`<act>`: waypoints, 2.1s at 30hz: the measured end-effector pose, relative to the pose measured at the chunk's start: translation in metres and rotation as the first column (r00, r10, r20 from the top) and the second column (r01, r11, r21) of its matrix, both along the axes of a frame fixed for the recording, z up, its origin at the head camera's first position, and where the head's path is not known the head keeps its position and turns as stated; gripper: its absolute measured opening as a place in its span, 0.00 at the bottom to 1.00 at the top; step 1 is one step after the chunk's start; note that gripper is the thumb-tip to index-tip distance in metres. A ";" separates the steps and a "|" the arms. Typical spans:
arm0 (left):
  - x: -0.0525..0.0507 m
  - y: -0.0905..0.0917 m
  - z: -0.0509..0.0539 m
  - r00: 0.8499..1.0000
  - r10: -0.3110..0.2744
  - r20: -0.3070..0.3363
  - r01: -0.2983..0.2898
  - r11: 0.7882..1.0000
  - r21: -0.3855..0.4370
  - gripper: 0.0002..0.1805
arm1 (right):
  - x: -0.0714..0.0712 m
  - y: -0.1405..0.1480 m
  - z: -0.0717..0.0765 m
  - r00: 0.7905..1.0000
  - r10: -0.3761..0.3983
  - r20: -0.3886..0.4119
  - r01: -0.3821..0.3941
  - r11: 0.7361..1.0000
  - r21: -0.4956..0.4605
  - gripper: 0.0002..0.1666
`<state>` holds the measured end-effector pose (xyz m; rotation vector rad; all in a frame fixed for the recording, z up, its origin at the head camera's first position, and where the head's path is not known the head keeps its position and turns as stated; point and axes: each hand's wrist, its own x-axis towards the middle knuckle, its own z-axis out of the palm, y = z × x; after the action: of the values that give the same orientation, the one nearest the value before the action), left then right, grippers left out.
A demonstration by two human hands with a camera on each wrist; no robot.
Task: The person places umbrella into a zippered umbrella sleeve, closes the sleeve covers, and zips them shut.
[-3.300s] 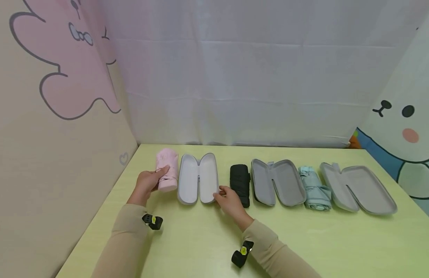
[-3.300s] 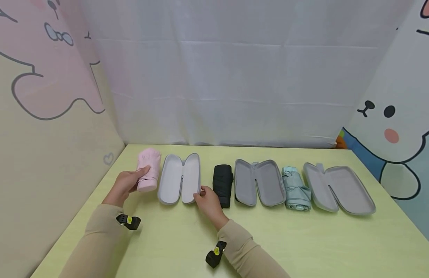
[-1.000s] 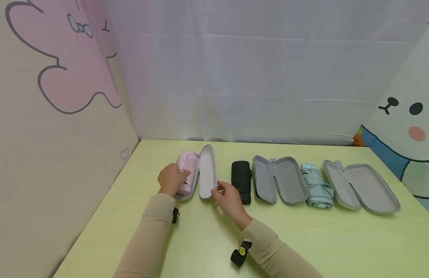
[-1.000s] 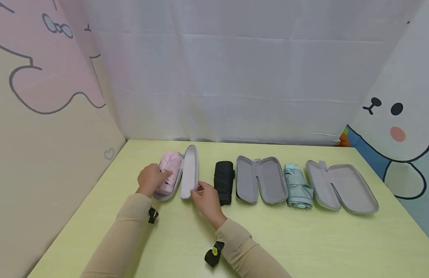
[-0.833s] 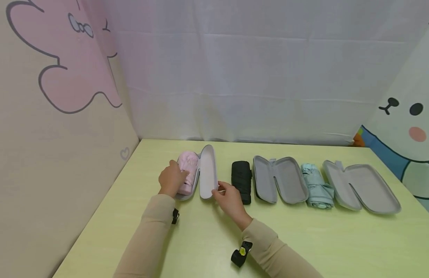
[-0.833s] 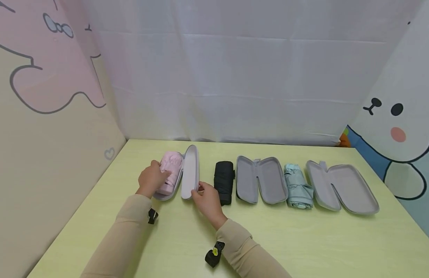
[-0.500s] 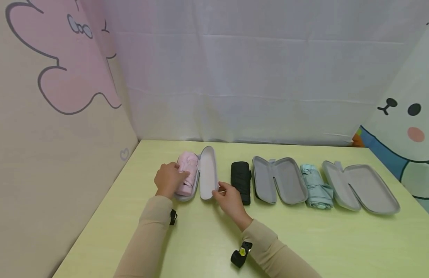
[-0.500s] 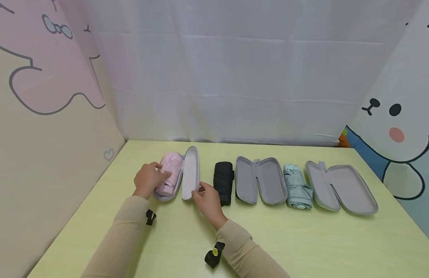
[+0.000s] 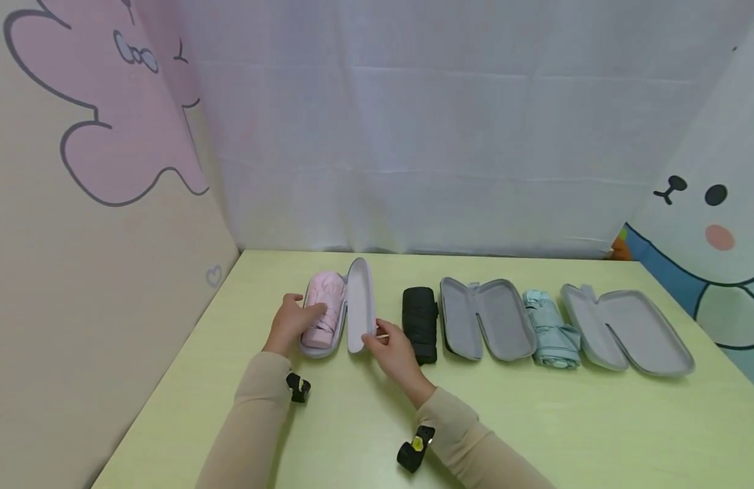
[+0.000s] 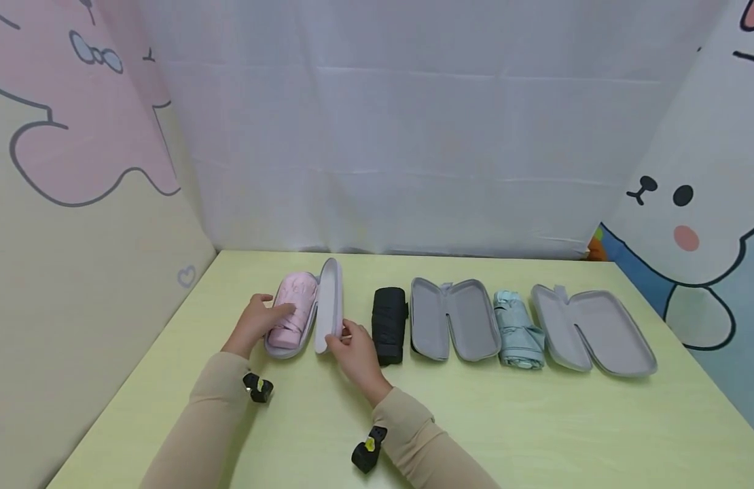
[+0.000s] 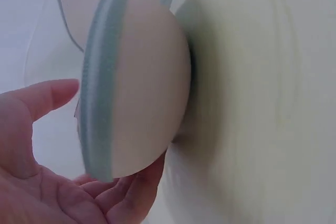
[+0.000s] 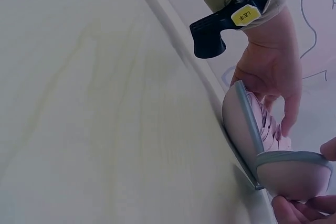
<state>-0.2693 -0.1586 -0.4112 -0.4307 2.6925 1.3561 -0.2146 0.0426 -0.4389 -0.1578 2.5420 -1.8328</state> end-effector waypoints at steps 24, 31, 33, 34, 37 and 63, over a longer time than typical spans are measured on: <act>-0.006 -0.011 -0.005 0.994 0.027 0.102 -0.059 0.946 0.319 0.43 | -0.003 -0.022 0.012 0.989 0.141 -0.041 -0.146 0.982 -0.124 0.28; -0.007 -0.012 -0.008 0.995 0.025 0.092 -0.055 0.939 0.341 0.44 | -0.008 -0.030 0.006 0.976 0.183 -0.116 -0.186 0.983 -0.011 0.26; -0.006 -0.012 -0.009 0.995 0.021 0.095 -0.053 0.937 0.344 0.44 | -0.007 -0.032 0.005 0.973 0.200 -0.118 -0.201 0.980 0.007 0.25; -0.006 -0.012 -0.009 0.995 0.020 0.100 -0.053 0.938 0.342 0.43 | -0.007 -0.033 0.005 0.971 0.209 -0.113 -0.209 0.978 0.015 0.25; -0.006 -0.012 -0.010 0.994 0.021 0.106 -0.056 0.939 0.339 0.42 | -0.006 -0.035 0.005 0.968 0.229 -0.107 -0.226 0.973 0.041 0.25; -0.007 -0.006 -0.020 0.995 0.064 0.078 -0.081 0.967 0.243 0.44 | -0.011 -0.044 -0.004 0.941 0.336 -0.037 -0.319 0.920 0.227 0.28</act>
<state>-0.2765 -0.1648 -0.4317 -0.5442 2.4329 1.6357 -0.2257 -0.0012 -0.4434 -0.6196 2.5465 -1.4437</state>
